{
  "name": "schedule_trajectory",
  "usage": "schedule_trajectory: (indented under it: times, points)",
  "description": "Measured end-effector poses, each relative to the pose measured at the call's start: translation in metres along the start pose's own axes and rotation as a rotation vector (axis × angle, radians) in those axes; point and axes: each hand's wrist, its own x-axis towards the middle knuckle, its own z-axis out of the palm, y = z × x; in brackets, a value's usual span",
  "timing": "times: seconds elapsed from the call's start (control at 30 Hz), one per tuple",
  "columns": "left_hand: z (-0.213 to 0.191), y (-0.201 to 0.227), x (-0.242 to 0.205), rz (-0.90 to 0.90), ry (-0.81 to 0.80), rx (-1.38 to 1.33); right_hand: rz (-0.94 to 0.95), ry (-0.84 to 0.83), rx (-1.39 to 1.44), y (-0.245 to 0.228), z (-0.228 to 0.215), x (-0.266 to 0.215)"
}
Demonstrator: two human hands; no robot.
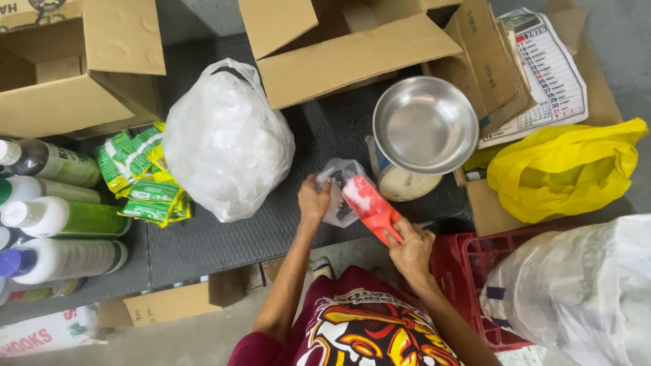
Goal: Scooping white powder from a large sack into a smaller plastic bag and weighing it on a scale.
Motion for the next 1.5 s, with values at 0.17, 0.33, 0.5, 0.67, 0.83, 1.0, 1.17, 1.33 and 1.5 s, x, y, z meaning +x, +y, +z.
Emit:
schedule_trajectory:
  times: [0.17, 0.33, 0.5, 0.67, 0.83, 1.0, 1.17, 1.33, 1.5]
  points:
    - [0.029, -0.018, -0.001, -0.102, -0.109, -0.125, 0.157, 0.065, 0.225, 0.019, -0.011, -0.023]
    - [0.072, -0.054, -0.007, 0.177, -0.007, 0.064, 0.134, 0.18, 0.223, 0.02, -0.029, -0.033]
    - [0.037, 0.069, -0.046, -0.039, -0.244, 0.254, 0.165, 0.194, 0.203, 0.024, -0.046, -0.049]
    - [0.075, 0.041, -0.053, 0.051, -0.258, 0.391, 0.135, 0.21, 0.184, 0.022, -0.06, -0.051]
    - [0.092, -0.032, -0.038, 0.014, -0.134, 0.38, 0.156, 0.159, 0.227, 0.014, -0.052, -0.048]
    - [0.034, -0.011, -0.013, 0.024, 0.096, -0.074, 0.073, 0.16, 0.306, -0.013, -0.047, -0.032]
    - [-0.032, 0.064, -0.005, -0.137, 0.028, -0.383, 0.027, 0.23, 0.369, -0.029, -0.058, -0.015]
    - [-0.093, 0.187, -0.015, 0.006, -0.247, -0.757, 0.165, 0.274, 0.553, -0.047, -0.092, 0.005]
    - [-0.096, 0.28, -0.001, 0.178, -0.387, -0.749, 0.114, 0.412, 0.533, -0.052, -0.147, 0.042]
